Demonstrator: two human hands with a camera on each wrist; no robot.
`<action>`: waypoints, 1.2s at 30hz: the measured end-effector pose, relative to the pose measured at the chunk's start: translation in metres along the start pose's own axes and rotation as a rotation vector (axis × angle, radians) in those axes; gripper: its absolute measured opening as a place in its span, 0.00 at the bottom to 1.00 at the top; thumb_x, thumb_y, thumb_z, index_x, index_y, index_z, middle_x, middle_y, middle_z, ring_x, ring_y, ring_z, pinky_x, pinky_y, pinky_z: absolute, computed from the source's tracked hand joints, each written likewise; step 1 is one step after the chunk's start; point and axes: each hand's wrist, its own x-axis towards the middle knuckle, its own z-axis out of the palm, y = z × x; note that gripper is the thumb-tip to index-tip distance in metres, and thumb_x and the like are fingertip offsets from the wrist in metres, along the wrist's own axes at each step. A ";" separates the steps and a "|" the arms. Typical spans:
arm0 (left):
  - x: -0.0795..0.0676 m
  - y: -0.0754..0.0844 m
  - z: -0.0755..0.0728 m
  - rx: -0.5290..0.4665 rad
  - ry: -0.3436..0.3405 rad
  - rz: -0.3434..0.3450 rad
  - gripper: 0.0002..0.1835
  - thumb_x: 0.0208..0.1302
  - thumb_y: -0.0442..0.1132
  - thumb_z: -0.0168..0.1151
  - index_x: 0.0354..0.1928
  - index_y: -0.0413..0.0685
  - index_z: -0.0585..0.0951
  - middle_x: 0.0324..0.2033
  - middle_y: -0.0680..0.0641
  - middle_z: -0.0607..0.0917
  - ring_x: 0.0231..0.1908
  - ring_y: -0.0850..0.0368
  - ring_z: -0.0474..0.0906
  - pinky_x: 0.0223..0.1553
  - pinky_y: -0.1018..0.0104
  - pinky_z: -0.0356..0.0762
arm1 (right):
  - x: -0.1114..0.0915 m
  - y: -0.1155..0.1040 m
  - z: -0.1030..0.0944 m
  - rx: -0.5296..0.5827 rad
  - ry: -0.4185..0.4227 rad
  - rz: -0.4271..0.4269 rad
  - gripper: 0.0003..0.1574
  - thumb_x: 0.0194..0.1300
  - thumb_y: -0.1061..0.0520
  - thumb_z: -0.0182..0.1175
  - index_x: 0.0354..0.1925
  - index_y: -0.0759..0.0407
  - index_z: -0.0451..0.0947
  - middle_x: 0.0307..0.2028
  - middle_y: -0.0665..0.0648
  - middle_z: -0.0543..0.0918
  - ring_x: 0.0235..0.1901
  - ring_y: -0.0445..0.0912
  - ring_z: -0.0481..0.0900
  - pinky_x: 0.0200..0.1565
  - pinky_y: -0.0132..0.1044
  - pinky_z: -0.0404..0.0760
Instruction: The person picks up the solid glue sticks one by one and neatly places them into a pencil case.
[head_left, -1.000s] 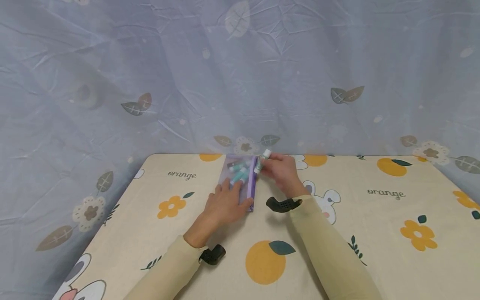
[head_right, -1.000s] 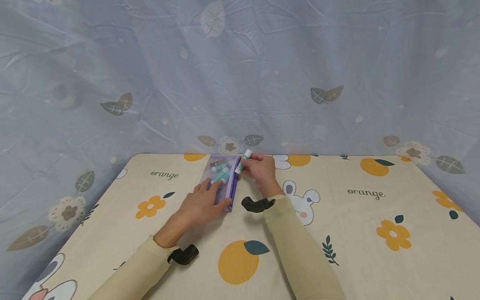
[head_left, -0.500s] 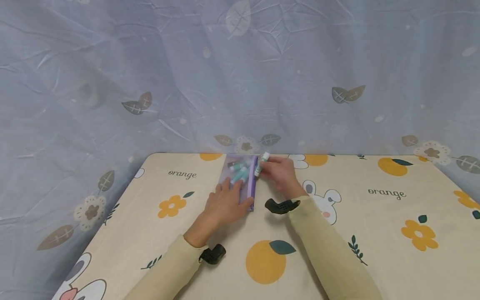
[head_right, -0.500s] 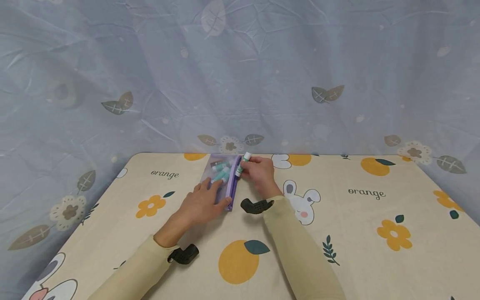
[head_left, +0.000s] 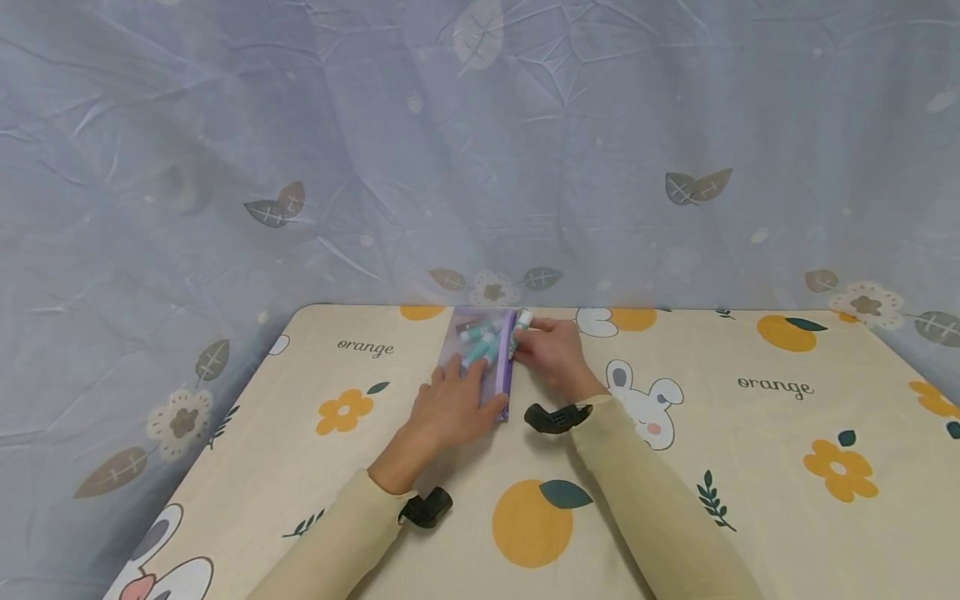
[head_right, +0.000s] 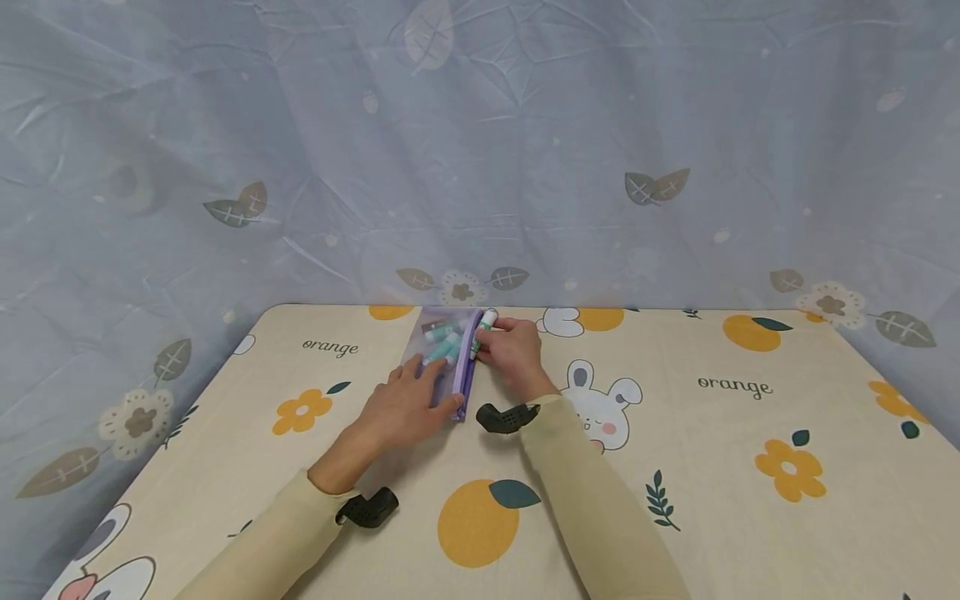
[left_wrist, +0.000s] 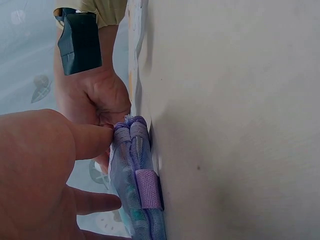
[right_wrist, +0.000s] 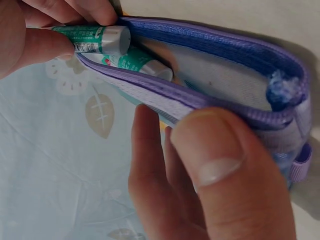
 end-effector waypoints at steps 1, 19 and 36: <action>0.000 0.000 0.000 -0.001 0.002 0.000 0.39 0.77 0.61 0.56 0.81 0.48 0.65 0.81 0.31 0.60 0.78 0.29 0.59 0.73 0.29 0.62 | 0.000 0.000 0.001 -0.004 0.000 0.001 0.27 0.72 0.65 0.64 0.67 0.70 0.78 0.58 0.74 0.85 0.47 0.48 0.89 0.54 0.42 0.88; 0.002 -0.001 0.002 0.000 0.007 0.008 0.39 0.78 0.60 0.55 0.81 0.48 0.65 0.80 0.32 0.62 0.76 0.30 0.63 0.71 0.29 0.64 | -0.002 0.002 0.013 -0.136 0.111 -0.008 0.28 0.68 0.62 0.72 0.63 0.69 0.82 0.56 0.71 0.88 0.52 0.57 0.91 0.48 0.38 0.89; 0.002 -0.001 0.001 0.008 0.011 0.001 0.39 0.78 0.61 0.55 0.81 0.49 0.64 0.80 0.32 0.62 0.76 0.30 0.63 0.70 0.30 0.66 | -0.006 0.003 0.025 -0.123 0.141 -0.004 0.20 0.68 0.64 0.69 0.58 0.62 0.86 0.49 0.67 0.91 0.37 0.43 0.91 0.42 0.32 0.89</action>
